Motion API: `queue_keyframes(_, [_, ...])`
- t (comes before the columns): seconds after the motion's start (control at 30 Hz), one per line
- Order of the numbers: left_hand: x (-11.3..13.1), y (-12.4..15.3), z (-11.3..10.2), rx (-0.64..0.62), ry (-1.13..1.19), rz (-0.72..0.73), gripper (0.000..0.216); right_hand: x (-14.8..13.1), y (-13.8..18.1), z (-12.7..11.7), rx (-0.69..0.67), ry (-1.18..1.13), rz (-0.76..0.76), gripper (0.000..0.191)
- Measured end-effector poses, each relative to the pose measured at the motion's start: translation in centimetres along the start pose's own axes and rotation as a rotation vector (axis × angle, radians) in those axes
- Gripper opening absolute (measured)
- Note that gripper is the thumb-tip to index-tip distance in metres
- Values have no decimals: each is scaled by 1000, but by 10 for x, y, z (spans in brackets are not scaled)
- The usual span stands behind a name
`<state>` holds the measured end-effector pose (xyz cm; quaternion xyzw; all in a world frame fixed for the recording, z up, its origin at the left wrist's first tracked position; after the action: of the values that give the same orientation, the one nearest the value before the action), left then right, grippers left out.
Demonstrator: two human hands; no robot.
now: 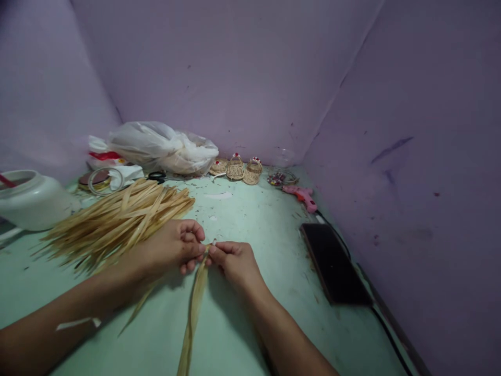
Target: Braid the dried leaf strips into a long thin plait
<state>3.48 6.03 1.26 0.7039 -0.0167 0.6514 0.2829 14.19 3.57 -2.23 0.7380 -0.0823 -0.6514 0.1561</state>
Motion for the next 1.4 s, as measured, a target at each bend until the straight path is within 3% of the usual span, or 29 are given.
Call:
queue_keyframes(0.2, [-5,18,24,55,-442,352,8,1,3,4,-28,-204,92,9])
queue_keyframes(0.3, [-10,24,31,60,-636,410,11,1,4,3,-23,-247,112,6])
queue_keyframes(0.4, [-11,30,39,-20,-800,449,14,3,3,-1,3,-323,149,17])
queue_keyframes(0.47, [-5,34,40,-79,-809,525,17,2,3,-3,14,-382,161,21])
queue_keyframes(0.5, [2,35,36,-51,-771,578,18,2,3,-3,4,-406,162,21])
queue_keyframes(0.57, [17,34,17,140,-621,643,19,-1,3,-2,-42,-434,155,17])
queue_keyframes(0.63, [21,24,-5,298,-375,543,16,-3,4,1,-106,-425,129,14])
queue_keyframes(0.67, [15,16,-10,278,-213,422,17,-4,5,3,-138,-405,107,14])
queue_keyframes(0.77, [-9,-3,0,-24,263,44,27,-7,7,7,-214,-312,43,19])
queue_keyframes(0.87, [-17,-5,13,-236,438,-76,26,-12,10,7,-239,-224,-25,17])
queue_keyframes(0.97, [-18,-3,15,-266,389,-99,29,-15,9,4,-205,-135,-22,20])
queue_keyframes(1.1, [-18,-3,9,-172,153,-114,21,-16,6,-3,-89,-42,-15,33])
queue_keyframes(1.3, [-9,-5,6,-130,-173,80,18,-17,5,-2,-116,59,-93,29])
queue_keyframes(1.4, [-8,-6,2,-38,-315,148,16,-16,5,-9,4,258,-151,23])
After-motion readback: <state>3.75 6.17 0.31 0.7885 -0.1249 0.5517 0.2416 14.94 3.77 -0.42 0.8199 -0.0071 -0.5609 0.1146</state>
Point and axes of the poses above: each hand's wrist, its own y-axis away from the middle knuckle, its own z-axis out of the palm, x = y × z, the point moved 6 cm from there along -y, towards the middle knuckle, and after that the axes turned 10 degrees about y, right-handed, at the moved point
